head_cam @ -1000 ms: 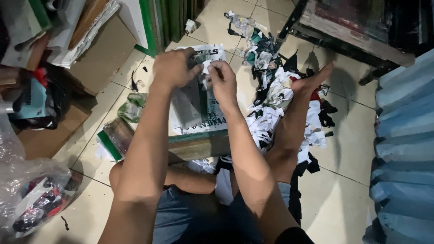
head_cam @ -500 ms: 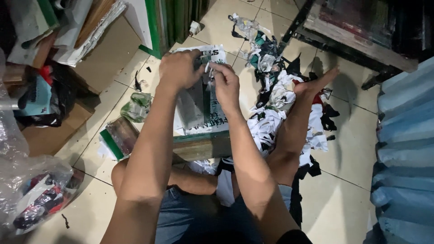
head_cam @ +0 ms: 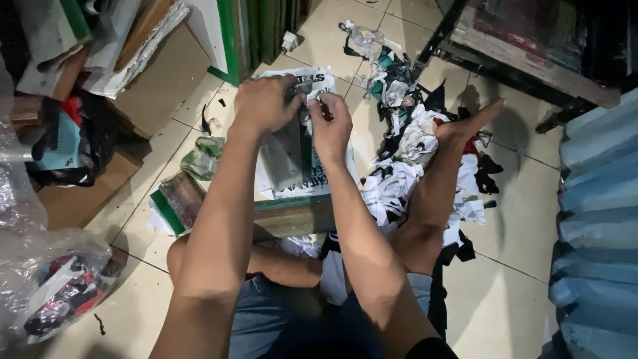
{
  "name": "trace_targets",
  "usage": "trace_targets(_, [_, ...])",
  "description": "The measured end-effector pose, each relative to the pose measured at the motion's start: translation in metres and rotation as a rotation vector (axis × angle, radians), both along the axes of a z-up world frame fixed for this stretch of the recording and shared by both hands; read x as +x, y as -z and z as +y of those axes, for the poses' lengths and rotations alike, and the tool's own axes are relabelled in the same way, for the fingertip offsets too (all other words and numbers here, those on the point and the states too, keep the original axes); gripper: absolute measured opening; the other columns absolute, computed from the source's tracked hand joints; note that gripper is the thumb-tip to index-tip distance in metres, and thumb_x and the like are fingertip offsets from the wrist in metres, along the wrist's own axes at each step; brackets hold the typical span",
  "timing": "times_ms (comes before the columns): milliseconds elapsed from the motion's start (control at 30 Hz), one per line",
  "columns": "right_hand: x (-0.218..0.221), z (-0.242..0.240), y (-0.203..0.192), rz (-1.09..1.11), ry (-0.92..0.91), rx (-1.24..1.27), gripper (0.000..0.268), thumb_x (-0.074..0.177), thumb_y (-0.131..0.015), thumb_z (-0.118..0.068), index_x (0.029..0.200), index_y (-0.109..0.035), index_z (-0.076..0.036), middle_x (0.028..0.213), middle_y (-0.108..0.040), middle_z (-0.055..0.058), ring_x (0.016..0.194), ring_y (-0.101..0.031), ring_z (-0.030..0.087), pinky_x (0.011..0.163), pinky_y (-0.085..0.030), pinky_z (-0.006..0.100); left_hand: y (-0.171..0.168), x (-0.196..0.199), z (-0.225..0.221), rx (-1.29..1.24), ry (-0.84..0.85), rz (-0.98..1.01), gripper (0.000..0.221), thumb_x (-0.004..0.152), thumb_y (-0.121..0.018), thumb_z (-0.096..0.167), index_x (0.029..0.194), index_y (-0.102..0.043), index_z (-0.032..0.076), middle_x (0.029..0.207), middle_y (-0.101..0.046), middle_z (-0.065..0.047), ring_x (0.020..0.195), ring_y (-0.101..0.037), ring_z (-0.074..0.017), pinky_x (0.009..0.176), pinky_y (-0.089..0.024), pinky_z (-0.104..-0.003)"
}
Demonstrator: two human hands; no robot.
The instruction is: Cleaning a screen printing squeegee by wiping off excess ink using scraps of white fabric.
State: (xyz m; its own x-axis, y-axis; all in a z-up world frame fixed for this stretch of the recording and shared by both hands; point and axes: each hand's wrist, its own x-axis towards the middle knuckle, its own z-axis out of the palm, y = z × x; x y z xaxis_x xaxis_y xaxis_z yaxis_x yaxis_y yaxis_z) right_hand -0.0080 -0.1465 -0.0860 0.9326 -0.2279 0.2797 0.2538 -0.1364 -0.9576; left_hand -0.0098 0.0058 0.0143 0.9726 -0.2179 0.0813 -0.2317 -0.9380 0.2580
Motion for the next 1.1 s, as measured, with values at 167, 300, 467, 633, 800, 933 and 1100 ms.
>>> trace_targets(167, [0.007,-0.006,0.005,0.024,-0.014,-0.118,0.029,0.101,-0.071,-0.024,0.121,-0.072,-0.004,0.114,-0.072,0.026,0.107,-0.071,0.04,0.084,-0.063,0.043,0.004,0.005,-0.003,-0.016,-0.002,0.059,0.049,0.1,-0.05,0.04,0.139,-0.064,0.015,0.124,-0.073,-0.016,0.121,-0.067,-0.0382,0.108,-0.041,-0.059])
trace_targets(300, [-0.001,-0.013,-0.019,-0.106,0.003,-0.215,0.025,0.101,-0.072,-0.022,0.115,-0.074,-0.001,0.109,-0.07,0.028,0.104,-0.069,0.047,0.082,-0.063,0.047,-0.004,-0.001,-0.01,0.071,0.056,0.079,0.057,0.094,-0.058,0.04,0.138,-0.062,0.004,0.126,-0.07,-0.024,0.121,-0.065,-0.0434,0.107,-0.042,-0.063])
trace_targets(467, [0.01,-0.03,-0.034,-0.19,-0.179,-0.37,0.037,0.106,-0.069,-0.032,0.123,-0.069,0.0,0.108,-0.07,0.024,0.104,-0.068,0.047,0.082,-0.061,0.052,0.004,-0.004,-0.007,0.15,0.089,0.088,0.068,0.087,-0.072,0.033,0.147,-0.055,0.004,0.132,-0.068,-0.023,0.123,-0.064,-0.0448,0.103,-0.044,-0.065])
trace_targets(633, [0.018,-0.041,-0.026,-0.257,-0.318,-0.502,0.057,0.105,-0.05,-0.051,0.127,-0.065,-0.001,0.122,-0.07,0.019,0.115,-0.067,0.034,0.094,-0.053,0.042,0.02,0.004,-0.008,0.231,0.165,-0.049,0.056,0.087,-0.074,0.04,0.126,-0.057,0.004,0.111,-0.072,-0.022,0.097,-0.07,-0.0435,0.08,-0.055,-0.059])
trace_targets(800, [0.025,-0.019,-0.01,-0.288,-0.089,-0.354,0.038,0.107,-0.047,-0.035,0.114,-0.068,-0.004,0.107,-0.074,0.014,0.1,-0.07,0.031,0.083,-0.053,0.041,0.019,0.005,-0.006,0.191,0.137,-0.027,0.048,0.09,-0.072,0.042,0.117,-0.058,0.005,0.108,-0.072,-0.02,0.099,-0.067,-0.0418,0.09,-0.049,-0.057])
trace_targets(933, [0.017,-0.02,-0.027,0.001,-0.187,-0.154,0.034,0.107,-0.047,-0.033,0.078,-0.046,-0.016,0.066,-0.039,-0.002,0.065,-0.038,0.012,0.063,-0.033,0.033,0.01,0.005,-0.005,0.17,0.151,0.017,0.037,0.088,-0.068,0.028,0.117,-0.06,0.006,0.109,-0.073,-0.02,0.097,-0.07,-0.041,0.087,-0.053,-0.06])
trace_targets(1100, [0.008,-0.039,-0.007,0.109,-0.02,0.119,0.047,0.096,-0.066,-0.038,0.129,-0.066,-0.005,0.131,-0.071,0.014,0.123,-0.066,0.025,0.103,-0.053,0.034,0.007,0.025,0.0,0.129,0.128,0.2,0.052,0.089,-0.072,0.029,0.131,-0.059,0.002,0.129,-0.061,-0.025,0.12,-0.057,-0.0425,0.091,-0.053,-0.056])
